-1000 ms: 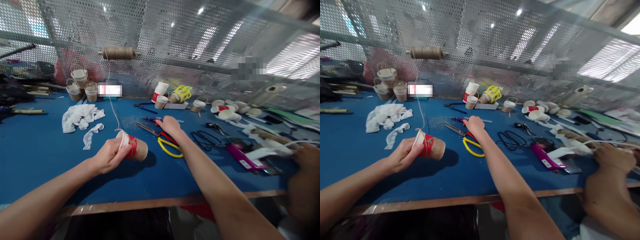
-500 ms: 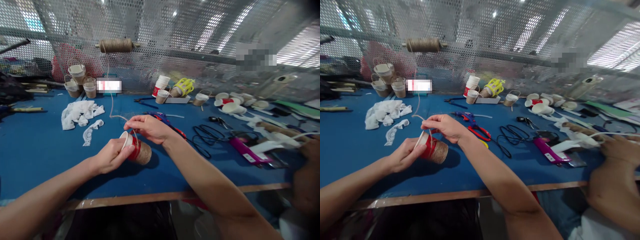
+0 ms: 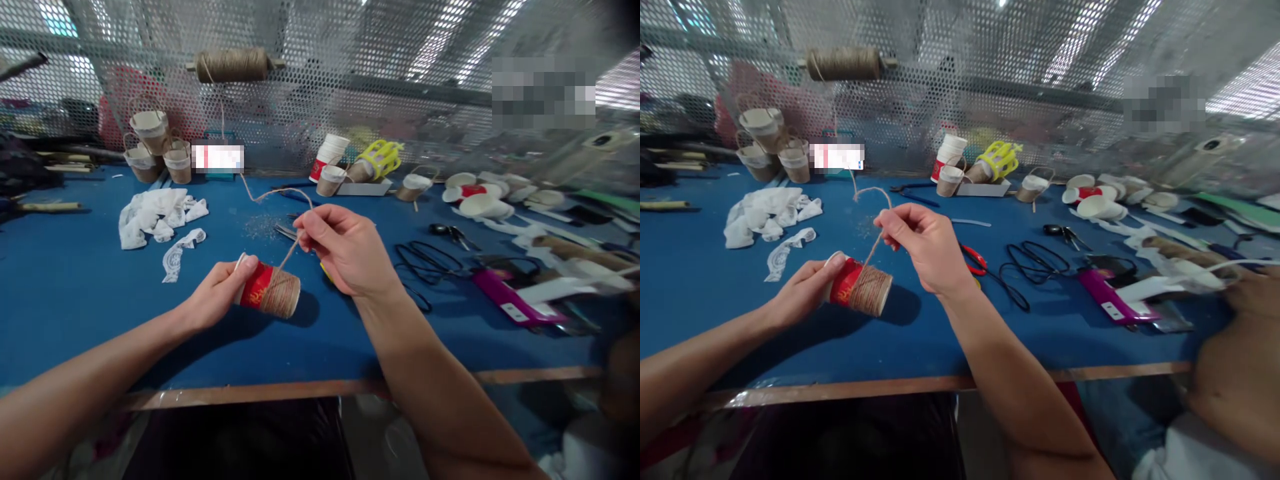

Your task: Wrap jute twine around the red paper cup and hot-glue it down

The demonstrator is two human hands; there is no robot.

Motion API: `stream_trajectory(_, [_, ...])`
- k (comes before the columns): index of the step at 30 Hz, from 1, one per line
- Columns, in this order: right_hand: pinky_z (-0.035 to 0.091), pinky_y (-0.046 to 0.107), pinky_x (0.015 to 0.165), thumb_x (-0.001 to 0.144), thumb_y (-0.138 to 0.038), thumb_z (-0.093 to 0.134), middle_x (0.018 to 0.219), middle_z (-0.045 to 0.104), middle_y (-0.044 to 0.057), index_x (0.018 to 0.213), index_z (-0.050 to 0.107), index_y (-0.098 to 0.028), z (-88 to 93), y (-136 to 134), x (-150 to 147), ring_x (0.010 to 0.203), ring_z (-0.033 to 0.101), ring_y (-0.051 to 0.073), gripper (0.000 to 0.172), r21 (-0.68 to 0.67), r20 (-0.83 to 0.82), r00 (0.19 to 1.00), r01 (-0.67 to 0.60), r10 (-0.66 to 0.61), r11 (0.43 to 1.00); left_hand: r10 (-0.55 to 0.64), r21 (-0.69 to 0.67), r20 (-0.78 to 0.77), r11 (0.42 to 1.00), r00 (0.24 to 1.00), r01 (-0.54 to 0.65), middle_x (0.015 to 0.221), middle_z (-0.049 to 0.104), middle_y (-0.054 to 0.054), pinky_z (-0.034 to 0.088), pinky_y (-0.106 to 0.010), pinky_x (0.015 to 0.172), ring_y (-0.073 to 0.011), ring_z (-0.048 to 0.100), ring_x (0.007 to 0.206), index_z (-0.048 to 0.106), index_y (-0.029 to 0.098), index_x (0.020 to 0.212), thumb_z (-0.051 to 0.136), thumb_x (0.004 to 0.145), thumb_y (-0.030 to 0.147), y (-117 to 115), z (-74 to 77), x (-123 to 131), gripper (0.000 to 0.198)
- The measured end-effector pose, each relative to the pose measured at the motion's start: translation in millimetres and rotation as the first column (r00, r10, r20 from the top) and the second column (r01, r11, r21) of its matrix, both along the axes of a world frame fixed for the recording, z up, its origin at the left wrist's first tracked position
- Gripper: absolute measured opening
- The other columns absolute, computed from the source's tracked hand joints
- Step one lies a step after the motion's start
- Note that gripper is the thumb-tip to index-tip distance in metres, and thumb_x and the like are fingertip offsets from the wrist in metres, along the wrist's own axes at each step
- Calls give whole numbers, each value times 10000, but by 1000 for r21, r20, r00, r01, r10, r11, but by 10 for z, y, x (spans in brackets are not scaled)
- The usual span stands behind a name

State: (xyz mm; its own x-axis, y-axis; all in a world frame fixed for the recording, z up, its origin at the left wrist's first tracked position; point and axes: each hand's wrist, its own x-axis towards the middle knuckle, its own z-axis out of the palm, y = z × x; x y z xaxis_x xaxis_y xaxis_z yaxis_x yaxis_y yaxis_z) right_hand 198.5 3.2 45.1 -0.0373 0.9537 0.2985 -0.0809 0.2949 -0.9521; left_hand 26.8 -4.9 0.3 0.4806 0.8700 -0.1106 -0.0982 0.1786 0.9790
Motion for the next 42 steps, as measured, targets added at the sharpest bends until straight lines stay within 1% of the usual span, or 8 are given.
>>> stream_trajectory(3, [401, 230, 530, 710, -356, 662, 596, 556, -28, 667, 633, -204, -14, -10, 27, 555, 489, 80, 161, 38, 37, 999, 34, -35, 999, 22, -72, -13, 997, 1000, -23, 511, 548, 11, 417, -212, 505, -92, 478, 482, 597, 111, 630, 573, 692, 556, 7, 44, 10, 450])
stream_trajectory(6, [409, 239, 543, 720, -374, 648, 601, 556, -25, 676, 628, -205, -37, -3, 37, 559, 491, 86, 176, 57, 95, 993, 65, -70, 996, 29, -87, -70, 996, 997, -35, 491, 527, 19, 392, -212, 471, -84, 442, 445, 579, 112, 599, 556, 716, 519, 1, 75, 18, 423])
stream_trajectory(10, [407, 242, 551, 734, -348, 639, 591, 561, -23, 679, 623, -199, -83, 26, 26, 556, 488, 88, 159, 78, 153, 982, 102, -113, 992, 15, -5, -120, 1000, 993, -16, 509, 519, 20, 379, -206, 471, -77, 423, 456, 577, 115, 604, 524, 739, 523, -26, 54, 17, 433])
stream_trajectory(15, [414, 246, 557, 751, -349, 617, 588, 565, -19, 690, 613, -188, -133, 62, 11, 556, 487, 92, 172, 66, 222, 968, 109, -121, 992, -22, 101, -145, 994, 989, 37, 554, 551, 0, 429, -228, 520, -90, 461, 496, 587, 121, 629, 467, 754, 587, -71, 15, -9, 497])
stream_trajectory(20, [406, 239, 560, 756, -337, 606, 589, 563, -26, 689, 612, -176, -170, 74, 5, 540, 478, 79, 175, 47, 242, 963, 107, -115, 993, -61, 145, -110, 986, 992, 76, 581, 576, -16, 457, -235, 542, -103, 497, 524, 603, 125, 659, 448, 769, 589, -98, 40, -20, 502])
stream_trajectory(24, [398, 238, 551, 750, -316, 610, 588, 566, -25, 687, 609, -165, -202, 78, 3, 537, 476, 77, 163, 28, 260, 961, 85, -89, 996, -72, 184, -75, 979, 995, 85, 559, 545, -9, 430, -219, 508, -91, 456, 503, 585, 124, 616, 446, 776, 587, -106, 24, -35, 509])
stream_trajectory(32, [392, 236, 545, 731, -344, 619, 565, 554, -32, 680, 606, -160, -221, 72, -37, 525, 470, 77, 191, -52, 294, 956, 38, -21, 998, -36, 401, -160, 911, 986, 98, 465, 366, 33, 237, -209, 376, -71, 245, 428, 493, 144, 523, 347, 845, 541, -119, 3, -93, 531])
stream_trajectory(42, [393, 230, 535, 730, -336, 617, 555, 547, -33, 670, 606, -153, -225, 47, -56, 518, 466, 73, 193, -108, 317, 948, 15, 20, 994, -15, 562, -82, 825, 997, 59, 466, 332, 47, 270, -206, 406, -66, 228, 426, 431, 152, 494, 334, 904, 410, -107, -3, -121, 494])
